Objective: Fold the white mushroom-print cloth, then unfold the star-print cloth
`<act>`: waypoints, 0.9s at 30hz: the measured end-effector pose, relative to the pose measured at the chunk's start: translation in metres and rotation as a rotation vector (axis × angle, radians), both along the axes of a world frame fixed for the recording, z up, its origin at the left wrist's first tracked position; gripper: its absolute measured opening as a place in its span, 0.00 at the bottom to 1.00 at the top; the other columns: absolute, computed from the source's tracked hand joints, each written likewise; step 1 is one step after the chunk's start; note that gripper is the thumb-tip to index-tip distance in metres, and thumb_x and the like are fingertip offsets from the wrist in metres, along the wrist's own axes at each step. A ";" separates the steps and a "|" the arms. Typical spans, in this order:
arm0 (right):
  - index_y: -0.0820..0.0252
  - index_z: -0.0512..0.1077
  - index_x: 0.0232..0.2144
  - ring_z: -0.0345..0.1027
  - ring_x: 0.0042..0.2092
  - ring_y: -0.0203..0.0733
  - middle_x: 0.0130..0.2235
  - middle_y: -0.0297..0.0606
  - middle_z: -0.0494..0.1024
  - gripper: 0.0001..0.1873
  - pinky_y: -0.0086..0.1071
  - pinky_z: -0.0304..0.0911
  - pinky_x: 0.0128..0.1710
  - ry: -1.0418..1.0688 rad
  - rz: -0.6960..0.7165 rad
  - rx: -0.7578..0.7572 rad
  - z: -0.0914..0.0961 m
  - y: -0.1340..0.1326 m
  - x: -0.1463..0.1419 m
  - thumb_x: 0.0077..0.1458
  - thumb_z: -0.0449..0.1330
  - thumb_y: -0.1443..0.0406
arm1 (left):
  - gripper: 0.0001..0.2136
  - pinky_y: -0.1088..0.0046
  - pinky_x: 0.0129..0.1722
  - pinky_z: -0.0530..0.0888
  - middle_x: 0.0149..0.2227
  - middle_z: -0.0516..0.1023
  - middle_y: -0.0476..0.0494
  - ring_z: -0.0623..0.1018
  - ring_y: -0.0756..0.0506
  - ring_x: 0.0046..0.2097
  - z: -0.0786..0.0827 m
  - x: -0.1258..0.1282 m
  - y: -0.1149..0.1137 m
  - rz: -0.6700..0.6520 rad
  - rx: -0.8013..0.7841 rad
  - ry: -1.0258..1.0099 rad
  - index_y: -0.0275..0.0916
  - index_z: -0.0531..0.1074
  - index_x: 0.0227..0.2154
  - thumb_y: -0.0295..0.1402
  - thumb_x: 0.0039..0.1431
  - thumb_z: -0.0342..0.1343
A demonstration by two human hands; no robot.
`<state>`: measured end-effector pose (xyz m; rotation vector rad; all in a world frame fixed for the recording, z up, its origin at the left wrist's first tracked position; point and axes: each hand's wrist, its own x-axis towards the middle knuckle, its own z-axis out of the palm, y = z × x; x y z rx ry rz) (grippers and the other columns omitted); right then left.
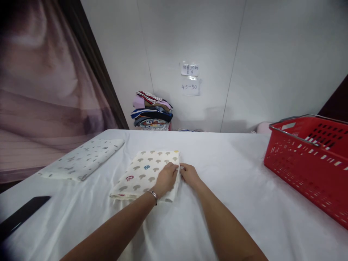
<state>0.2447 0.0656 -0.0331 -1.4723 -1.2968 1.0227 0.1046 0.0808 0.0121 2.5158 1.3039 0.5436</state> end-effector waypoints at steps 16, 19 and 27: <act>0.57 0.58 0.59 0.39 0.65 0.45 0.63 0.41 0.53 0.26 0.45 0.40 0.63 -0.427 0.081 0.459 0.017 -0.006 -0.009 0.60 0.48 0.57 | 0.20 0.57 0.59 0.53 0.60 0.61 0.38 0.58 0.41 0.61 -0.015 -0.003 -0.005 -0.050 0.175 0.148 0.36 0.60 0.56 0.29 0.61 0.41; 0.54 0.54 0.61 0.39 0.65 0.46 0.63 0.39 0.53 0.28 0.50 0.36 0.62 -0.432 0.164 0.304 0.017 -0.008 -0.009 0.61 0.46 0.54 | 0.23 0.57 0.59 0.52 0.61 0.59 0.37 0.57 0.41 0.62 -0.016 -0.003 -0.005 -0.073 0.164 0.159 0.36 0.56 0.59 0.28 0.60 0.43; 0.51 0.55 0.60 0.38 0.65 0.44 0.63 0.36 0.53 0.27 0.50 0.31 0.62 -0.522 0.174 0.131 0.014 -0.009 0.001 0.62 0.41 0.52 | 0.22 0.57 0.60 0.53 0.60 0.60 0.33 0.56 0.39 0.62 -0.013 -0.006 -0.027 -0.067 0.118 0.161 0.30 0.59 0.57 0.35 0.63 0.40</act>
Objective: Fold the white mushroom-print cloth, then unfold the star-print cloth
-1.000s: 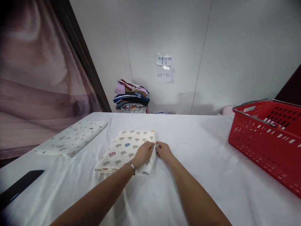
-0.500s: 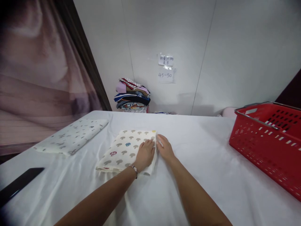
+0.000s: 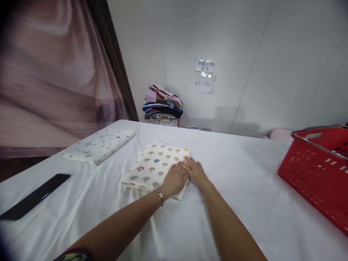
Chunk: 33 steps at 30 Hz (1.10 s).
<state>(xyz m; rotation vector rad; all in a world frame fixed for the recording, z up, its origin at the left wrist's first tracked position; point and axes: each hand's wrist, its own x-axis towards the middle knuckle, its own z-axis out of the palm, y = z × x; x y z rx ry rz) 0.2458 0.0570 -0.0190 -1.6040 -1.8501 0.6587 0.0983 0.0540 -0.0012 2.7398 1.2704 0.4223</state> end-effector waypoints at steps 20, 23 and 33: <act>0.54 0.65 0.53 0.44 0.64 0.51 0.60 0.37 0.60 0.23 0.53 0.46 0.58 -0.200 -0.074 0.206 -0.014 0.002 0.004 0.59 0.45 0.55 | 0.21 0.58 0.63 0.50 0.61 0.59 0.41 0.54 0.44 0.64 0.010 -0.122 -0.078 -0.143 0.042 -0.119 0.38 0.59 0.56 0.29 0.59 0.45; 0.57 0.70 0.49 0.46 0.63 0.52 0.57 0.40 0.65 0.22 0.53 0.47 0.59 -0.151 -0.079 0.323 0.008 -0.009 -0.010 0.58 0.47 0.55 | 0.21 0.56 0.62 0.53 0.61 0.59 0.40 0.54 0.44 0.64 0.009 -0.153 -0.062 0.083 0.105 -0.163 0.39 0.60 0.55 0.26 0.58 0.45; 0.54 0.62 0.55 0.59 0.55 0.48 0.54 0.40 0.68 0.24 0.45 0.53 0.56 -0.343 0.469 0.322 0.046 -0.059 -0.091 0.56 0.56 0.61 | 0.14 0.65 0.54 0.68 0.51 0.72 0.43 0.71 0.46 0.52 -0.006 -0.206 -0.011 0.389 0.055 -0.424 0.40 0.72 0.44 0.28 0.57 0.48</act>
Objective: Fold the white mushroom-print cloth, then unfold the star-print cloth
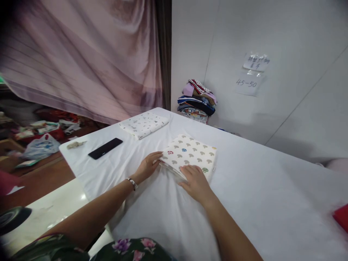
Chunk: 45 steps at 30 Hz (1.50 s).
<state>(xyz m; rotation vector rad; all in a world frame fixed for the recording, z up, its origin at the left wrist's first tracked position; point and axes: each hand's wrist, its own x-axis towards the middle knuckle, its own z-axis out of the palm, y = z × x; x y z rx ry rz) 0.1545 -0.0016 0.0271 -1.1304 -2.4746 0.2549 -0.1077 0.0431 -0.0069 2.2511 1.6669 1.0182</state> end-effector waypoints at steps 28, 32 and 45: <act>0.54 0.64 0.53 0.68 0.37 0.41 0.38 0.39 0.75 0.20 0.33 0.62 0.34 -0.025 -0.163 0.133 -0.025 0.011 0.007 0.62 0.43 0.68 | 0.08 0.76 0.27 0.62 0.25 0.73 0.50 0.70 0.50 0.27 0.015 -0.004 -0.005 0.389 -0.277 -0.146 0.39 0.71 0.25 0.37 0.51 0.51; 0.55 0.64 0.53 0.68 0.34 0.40 0.35 0.38 0.75 0.19 0.31 0.60 0.32 -0.026 -0.184 0.162 -0.028 0.011 0.007 0.62 0.43 0.66 | 0.11 0.76 0.23 0.59 0.19 0.69 0.52 0.67 0.51 0.23 0.012 0.005 -0.004 0.434 -0.309 -0.313 0.39 0.70 0.20 0.41 0.50 0.52; 0.56 0.65 0.52 0.69 0.37 0.41 0.37 0.38 0.76 0.19 0.32 0.62 0.35 -0.006 -0.199 0.160 -0.031 0.011 0.007 0.62 0.44 0.65 | 0.15 0.76 0.29 0.62 0.27 0.73 0.51 0.70 0.50 0.28 0.000 0.019 -0.021 0.333 -0.195 -0.233 0.43 0.73 0.43 0.35 0.56 0.48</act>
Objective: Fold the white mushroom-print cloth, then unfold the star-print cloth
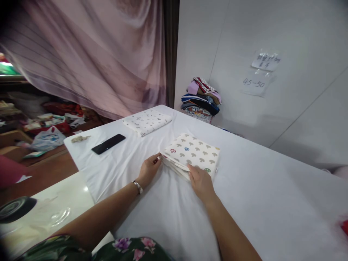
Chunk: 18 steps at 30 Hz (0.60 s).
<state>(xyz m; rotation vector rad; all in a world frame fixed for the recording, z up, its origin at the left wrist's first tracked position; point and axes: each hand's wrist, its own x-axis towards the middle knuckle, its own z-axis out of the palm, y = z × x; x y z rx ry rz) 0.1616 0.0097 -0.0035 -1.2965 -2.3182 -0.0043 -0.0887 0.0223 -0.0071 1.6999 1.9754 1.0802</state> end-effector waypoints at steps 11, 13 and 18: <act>0.56 0.66 0.51 0.69 0.39 0.41 0.40 0.38 0.76 0.18 0.34 0.63 0.37 0.004 0.017 -0.048 0.004 -0.001 -0.001 0.62 0.44 0.65 | 0.06 0.75 0.27 0.59 0.30 0.75 0.47 0.72 0.48 0.32 0.014 0.007 0.007 -0.005 -0.146 0.195 0.41 0.71 0.30 0.32 0.55 0.49; 0.56 0.66 0.51 0.70 0.39 0.41 0.40 0.38 0.76 0.18 0.34 0.63 0.36 0.015 0.007 -0.062 0.004 -0.001 -0.001 0.62 0.45 0.65 | 0.07 0.76 0.28 0.60 0.28 0.75 0.49 0.71 0.49 0.30 0.011 0.005 0.008 -0.011 -0.126 0.135 0.41 0.72 0.29 0.32 0.54 0.48; 0.56 0.67 0.50 0.69 0.44 0.42 0.46 0.38 0.75 0.18 0.34 0.65 0.41 0.048 -0.013 -0.073 0.006 -0.001 0.000 0.61 0.47 0.63 | 0.11 0.77 0.29 0.62 0.27 0.74 0.50 0.71 0.50 0.29 0.006 0.002 0.009 -0.037 -0.088 -0.022 0.42 0.74 0.34 0.32 0.53 0.47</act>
